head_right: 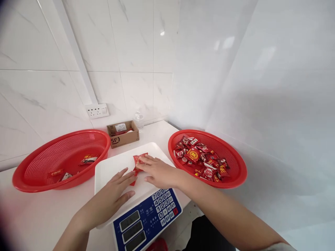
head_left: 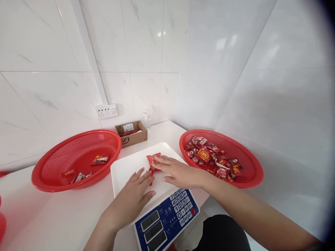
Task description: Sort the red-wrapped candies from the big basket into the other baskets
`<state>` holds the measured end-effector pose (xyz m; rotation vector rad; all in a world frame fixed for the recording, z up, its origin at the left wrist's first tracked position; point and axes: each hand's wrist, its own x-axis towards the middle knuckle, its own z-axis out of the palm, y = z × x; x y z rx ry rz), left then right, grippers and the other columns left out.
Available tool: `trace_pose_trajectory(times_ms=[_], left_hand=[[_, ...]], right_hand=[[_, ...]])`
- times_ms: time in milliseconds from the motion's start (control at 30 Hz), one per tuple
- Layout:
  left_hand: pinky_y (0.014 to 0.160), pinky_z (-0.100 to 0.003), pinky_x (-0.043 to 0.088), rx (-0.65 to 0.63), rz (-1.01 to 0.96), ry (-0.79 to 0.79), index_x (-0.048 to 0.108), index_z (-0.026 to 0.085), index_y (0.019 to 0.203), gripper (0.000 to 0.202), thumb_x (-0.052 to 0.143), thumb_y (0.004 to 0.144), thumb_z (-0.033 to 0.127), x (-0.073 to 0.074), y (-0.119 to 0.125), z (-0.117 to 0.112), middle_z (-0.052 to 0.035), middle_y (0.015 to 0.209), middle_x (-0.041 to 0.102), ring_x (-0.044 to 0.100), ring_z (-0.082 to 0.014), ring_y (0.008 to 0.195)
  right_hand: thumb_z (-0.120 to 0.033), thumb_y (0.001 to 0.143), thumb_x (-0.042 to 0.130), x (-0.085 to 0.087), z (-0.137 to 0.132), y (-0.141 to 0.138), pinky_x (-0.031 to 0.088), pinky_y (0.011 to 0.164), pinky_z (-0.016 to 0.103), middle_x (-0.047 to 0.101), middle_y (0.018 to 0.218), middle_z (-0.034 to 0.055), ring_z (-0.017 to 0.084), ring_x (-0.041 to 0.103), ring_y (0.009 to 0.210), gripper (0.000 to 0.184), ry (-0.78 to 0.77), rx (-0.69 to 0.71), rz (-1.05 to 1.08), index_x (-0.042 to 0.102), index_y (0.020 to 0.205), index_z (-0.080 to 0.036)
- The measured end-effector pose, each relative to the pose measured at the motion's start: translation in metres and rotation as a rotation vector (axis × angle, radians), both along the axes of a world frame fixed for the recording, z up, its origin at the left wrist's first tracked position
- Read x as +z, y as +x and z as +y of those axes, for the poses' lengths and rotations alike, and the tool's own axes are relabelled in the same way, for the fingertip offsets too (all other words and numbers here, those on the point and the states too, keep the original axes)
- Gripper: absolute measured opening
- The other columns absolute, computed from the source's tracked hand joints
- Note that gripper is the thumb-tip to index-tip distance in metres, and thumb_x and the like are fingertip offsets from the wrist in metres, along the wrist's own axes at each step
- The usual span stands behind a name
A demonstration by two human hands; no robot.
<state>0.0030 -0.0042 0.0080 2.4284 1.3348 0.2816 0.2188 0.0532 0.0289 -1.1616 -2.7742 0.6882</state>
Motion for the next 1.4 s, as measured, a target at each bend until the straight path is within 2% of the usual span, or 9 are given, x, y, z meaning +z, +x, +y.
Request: trace_pose_trajectory(times_ms=[133, 300, 600, 833, 933, 1033, 1133, 1233, 1400], left_hand=[[0.111, -0.047, 0.024, 0.019, 0.042, -0.068, 0.042, 0.021, 0.136, 0.049, 0.035, 0.093, 0.044, -0.001, 0.003, 0.001, -0.0062, 0.147, 0.033, 0.022, -0.0232, 0.138], [0.111, -0.048, 0.025, 0.069, 0.046, 0.006, 0.042, 0.023, 0.136, 0.049, 0.035, 0.093, 0.044, -0.008, -0.002, 0.004, -0.0051, 0.144, 0.040, 0.028, -0.0241, 0.136], [0.107, -0.048, 0.031, 0.179, 0.132, 0.072, 0.046, 0.019, 0.134, 0.048, 0.038, 0.091, 0.037, -0.014, -0.003, 0.005, -0.0078, 0.143, 0.042, 0.040, -0.0250, 0.130], [0.103, -0.046, 0.037, 0.319, 0.201, 0.079, 0.045, 0.014, 0.134, 0.050, 0.034, 0.090, 0.033, -0.013, -0.005, 0.010, -0.0107, 0.143, 0.041, 0.040, -0.0270, 0.130], [0.101, -0.043, 0.040, 0.330, 0.201, 0.070, 0.042, 0.013, 0.136, 0.052, 0.032, 0.090, 0.034, -0.015, -0.008, 0.011, -0.0105, 0.145, 0.039, 0.042, -0.0261, 0.128], [0.105, -0.045, 0.036, 0.286, 0.196, 0.079, 0.038, 0.015, 0.139, 0.055, 0.030, 0.090, 0.038, -0.022, -0.014, 0.015, -0.0093, 0.147, 0.034, 0.037, -0.0263, 0.132], [0.109, -0.048, 0.028, 0.232, 0.197, 0.119, 0.035, 0.018, 0.141, 0.057, 0.030, 0.089, 0.043, -0.034, -0.021, 0.021, -0.0082, 0.149, 0.029, 0.026, -0.0274, 0.136], [0.110, -0.049, 0.025, 0.222, 0.203, 0.171, 0.034, 0.020, 0.141, 0.060, 0.032, 0.088, 0.047, -0.046, -0.025, 0.027, -0.0065, 0.149, 0.028, 0.019, -0.0276, 0.138], [0.108, -0.050, 0.029, 0.189, 0.188, 0.234, 0.035, 0.024, 0.140, 0.059, 0.034, 0.087, 0.050, -0.061, -0.032, 0.031, -0.0038, 0.148, 0.030, 0.023, -0.0281, 0.137]], right_hand=[[-0.027, 0.090, 0.044, -0.020, 0.009, -0.017, 0.018, 0.113, 0.041, 0.024, 0.150, 0.0104, 0.023, 0.016, 0.139, 0.053, 0.064, 0.015, 0.033, 0.037, 0.140, -0.015], [-0.024, 0.086, 0.049, -0.038, 0.013, -0.028, 0.021, 0.112, 0.042, 0.033, 0.147, 0.0129, 0.026, 0.026, 0.136, 0.052, 0.118, 0.001, 0.073, 0.043, 0.137, -0.013], [-0.037, 0.088, 0.048, -0.037, 0.015, -0.025, 0.016, 0.113, 0.042, 0.019, 0.151, 0.0138, 0.025, 0.015, 0.140, 0.065, 0.073, -0.081, 0.071, 0.029, 0.144, -0.010], [-0.044, 0.089, 0.046, -0.033, 0.013, -0.024, 0.014, 0.114, 0.042, 0.019, 0.151, 0.0117, 0.024, 0.013, 0.140, 0.065, 0.061, 0.048, 0.033, 0.028, 0.144, -0.013], [-0.046, 0.089, 0.046, -0.020, 0.010, -0.003, 0.015, 0.114, 0.033, 0.019, 0.152, 0.0100, 0.020, 0.013, 0.140, 0.064, 0.026, 0.006, 0.107, 0.030, 0.143, -0.015], [-0.043, 0.091, 0.043, -0.004, 0.016, 0.037, 0.019, 0.112, 0.028, 0.023, 0.152, 0.0047, 0.018, 0.022, 0.138, 0.058, 0.071, -0.234, 0.096, 0.031, 0.143, -0.020], [-0.039, 0.095, 0.036, 0.005, 0.030, 0.091, 0.034, 0.103, 0.031, 0.045, 0.140, 0.0037, 0.021, 0.043, 0.125, 0.042, 0.049, -0.503, -0.060, 0.044, 0.133, -0.025], [-0.035, 0.090, 0.050, 0.001, 0.039, 0.146, 0.046, 0.089, 0.039, 0.061, 0.115, 0.0085, 0.023, 0.059, 0.102, 0.029, -0.105, -0.670, -0.275, 0.059, 0.112, -0.018], [-0.033, 0.088, 0.055, -0.028, 0.042, 0.196, 0.050, 0.082, 0.042, 0.057, 0.115, 0.0078, 0.020, 0.058, 0.098, 0.032, -0.319, -0.805, -0.417, 0.055, 0.115, -0.016]])
